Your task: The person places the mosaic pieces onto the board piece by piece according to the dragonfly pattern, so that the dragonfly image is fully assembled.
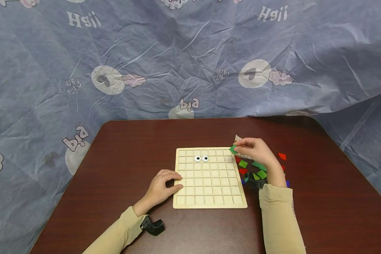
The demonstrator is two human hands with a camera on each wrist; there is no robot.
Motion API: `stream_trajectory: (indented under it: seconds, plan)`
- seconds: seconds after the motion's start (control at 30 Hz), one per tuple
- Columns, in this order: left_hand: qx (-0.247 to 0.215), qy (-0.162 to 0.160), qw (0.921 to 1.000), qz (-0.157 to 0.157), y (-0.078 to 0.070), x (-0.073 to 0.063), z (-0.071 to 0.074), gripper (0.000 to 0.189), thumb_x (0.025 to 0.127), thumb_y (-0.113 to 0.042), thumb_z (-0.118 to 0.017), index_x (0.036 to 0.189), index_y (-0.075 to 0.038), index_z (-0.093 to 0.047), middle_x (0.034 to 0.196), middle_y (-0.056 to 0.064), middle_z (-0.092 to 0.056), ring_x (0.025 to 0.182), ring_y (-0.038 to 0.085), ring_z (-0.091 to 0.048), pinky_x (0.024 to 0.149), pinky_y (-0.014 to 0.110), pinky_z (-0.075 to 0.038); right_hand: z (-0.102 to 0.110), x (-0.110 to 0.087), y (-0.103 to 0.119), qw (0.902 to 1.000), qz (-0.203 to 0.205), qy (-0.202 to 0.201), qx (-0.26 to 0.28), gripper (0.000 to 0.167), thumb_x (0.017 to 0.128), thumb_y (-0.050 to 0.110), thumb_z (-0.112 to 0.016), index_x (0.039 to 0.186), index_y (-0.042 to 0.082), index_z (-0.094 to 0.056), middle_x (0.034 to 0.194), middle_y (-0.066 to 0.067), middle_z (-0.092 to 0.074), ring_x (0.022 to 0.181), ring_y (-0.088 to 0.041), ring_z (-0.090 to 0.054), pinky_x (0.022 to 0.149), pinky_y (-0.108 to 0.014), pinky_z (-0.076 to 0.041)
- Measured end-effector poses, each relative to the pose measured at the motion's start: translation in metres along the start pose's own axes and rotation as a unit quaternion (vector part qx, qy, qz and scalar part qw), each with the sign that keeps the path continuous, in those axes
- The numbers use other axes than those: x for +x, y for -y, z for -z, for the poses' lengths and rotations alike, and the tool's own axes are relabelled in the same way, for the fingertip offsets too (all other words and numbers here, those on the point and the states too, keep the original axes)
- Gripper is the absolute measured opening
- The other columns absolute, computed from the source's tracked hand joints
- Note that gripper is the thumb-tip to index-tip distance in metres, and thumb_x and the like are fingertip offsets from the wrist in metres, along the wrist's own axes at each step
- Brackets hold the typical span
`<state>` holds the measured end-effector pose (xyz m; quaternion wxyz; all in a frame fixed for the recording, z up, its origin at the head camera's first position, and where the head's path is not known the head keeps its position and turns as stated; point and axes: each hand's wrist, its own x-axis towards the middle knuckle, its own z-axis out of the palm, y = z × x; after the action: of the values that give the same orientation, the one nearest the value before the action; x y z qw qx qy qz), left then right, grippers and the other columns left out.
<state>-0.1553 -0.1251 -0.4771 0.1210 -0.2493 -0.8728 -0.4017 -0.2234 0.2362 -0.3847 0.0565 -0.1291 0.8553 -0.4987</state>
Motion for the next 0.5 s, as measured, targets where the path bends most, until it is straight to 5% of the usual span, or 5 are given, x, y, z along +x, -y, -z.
stream_trajectory:
  seconds: [0.27, 0.5]
  plan:
    - [0.002, 0.003, 1.0, 0.004, 0.0, 0.0, 0.001, 0.021, 0.076, -0.022, -0.078, 0.096, -0.017, -0.073, 0.102, -0.007, -0.065, 0.105, 0.015, -0.053, 0.089, 0.038, -0.044, -0.017, 0.003, 0.022, 0.9994, 0.018, 0.025, -0.012, 0.029, 0.089, 0.024, -0.066, 0.11, 0.003, -0.067, 0.097, -0.011, -0.068, 0.089, -0.029, -0.064, 0.08, -0.041, -0.051]
    - [0.006, -0.002, 1.0, -0.005, 0.001, -0.001, 0.0, 0.021, 0.076, -0.022, -0.078, 0.096, -0.017, -0.073, 0.102, -0.006, -0.065, 0.104, 0.015, -0.054, 0.089, 0.038, -0.044, -0.035, 0.011, 0.026, 0.9986, 0.019, 0.044, -0.023, 0.027, 0.089, 0.023, -0.066, 0.109, 0.005, -0.069, 0.096, -0.008, -0.068, 0.091, -0.03, -0.062, 0.081, -0.046, -0.049]
